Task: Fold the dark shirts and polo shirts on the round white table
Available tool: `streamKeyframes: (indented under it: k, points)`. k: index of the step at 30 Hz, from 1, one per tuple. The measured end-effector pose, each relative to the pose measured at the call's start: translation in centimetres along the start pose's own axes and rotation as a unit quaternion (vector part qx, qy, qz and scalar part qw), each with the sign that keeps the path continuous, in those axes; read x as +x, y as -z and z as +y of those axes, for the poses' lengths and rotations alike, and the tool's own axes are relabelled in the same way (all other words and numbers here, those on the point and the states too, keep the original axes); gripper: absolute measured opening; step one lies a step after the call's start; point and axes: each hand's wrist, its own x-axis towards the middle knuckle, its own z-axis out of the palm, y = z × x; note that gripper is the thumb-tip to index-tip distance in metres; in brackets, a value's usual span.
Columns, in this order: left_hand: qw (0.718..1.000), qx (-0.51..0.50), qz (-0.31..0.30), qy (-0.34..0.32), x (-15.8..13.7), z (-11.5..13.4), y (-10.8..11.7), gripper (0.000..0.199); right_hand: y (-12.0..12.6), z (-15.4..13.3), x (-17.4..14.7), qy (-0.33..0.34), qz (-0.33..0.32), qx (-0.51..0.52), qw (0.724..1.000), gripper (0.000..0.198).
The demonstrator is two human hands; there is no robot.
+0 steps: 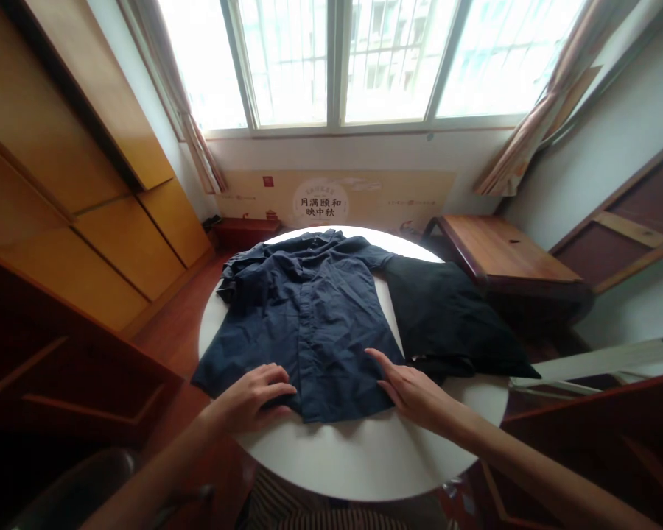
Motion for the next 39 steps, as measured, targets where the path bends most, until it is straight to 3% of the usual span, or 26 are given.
streamKeyframes:
  k: [4,8,10,12,16,18,20,23,26,30,33,39]
  points:
    - [0.997,-0.072,0.020,-0.010,-0.9,0.8,-0.7,0.026,1.5,-2.0,-2.2,0.073,-0.011,0.053,0.996,0.053]
    - [0.989,-0.135,-0.060,0.009,-1.4,2.5,0.2,0.018,3.8,-3.1,-3.6,0.110,-0.024,0.069,0.991,0.037]
    - [0.986,-0.129,-0.110,0.000,-1.0,3.0,1.1,0.021,4.7,-2.1,-2.8,0.086,0.016,0.053,0.995,0.030]
    - [0.988,-0.101,-0.113,-0.005,0.1,2.7,2.1,0.028,5.5,-0.3,-0.8,0.048,0.063,0.056,0.995,0.028]
    - [0.998,-0.060,-0.007,0.021,5.0,0.4,3.3,0.033,7.7,3.8,5.6,-0.076,0.083,0.105,0.988,0.021]
    - [0.997,-0.058,0.041,0.023,8.0,-1.3,3.0,0.034,8.9,5.2,9.2,-0.152,0.112,0.152,0.970,0.020]
    - [0.997,-0.035,0.068,0.030,10.5,-2.8,2.0,0.034,9.6,6.0,12.4,-0.225,0.142,0.232,0.936,0.026]
    - [0.995,0.032,0.053,0.082,12.6,-4.3,-0.1,0.047,10.0,6.4,15.7,-0.286,0.129,0.381,0.870,0.028]
    - [0.990,0.073,0.003,0.120,12.7,-4.8,-1.8,0.060,9.4,6.4,17.1,-0.291,0.090,0.472,0.827,0.027]
    - [0.988,0.091,-0.022,0.121,12.2,-4.7,-2.5,0.067,8.6,6.3,17.1,-0.270,0.059,0.508,0.816,0.031]
    - [0.988,0.098,-0.016,0.116,12.2,-4.9,-2.6,0.068,8.6,6.6,17.5,-0.269,0.030,0.553,0.788,0.030]
    - [0.988,0.100,-0.013,0.114,12.3,-5.0,-2.9,0.069,9.5,7.5,21.2,-0.288,0.187,0.568,0.748,0.014]
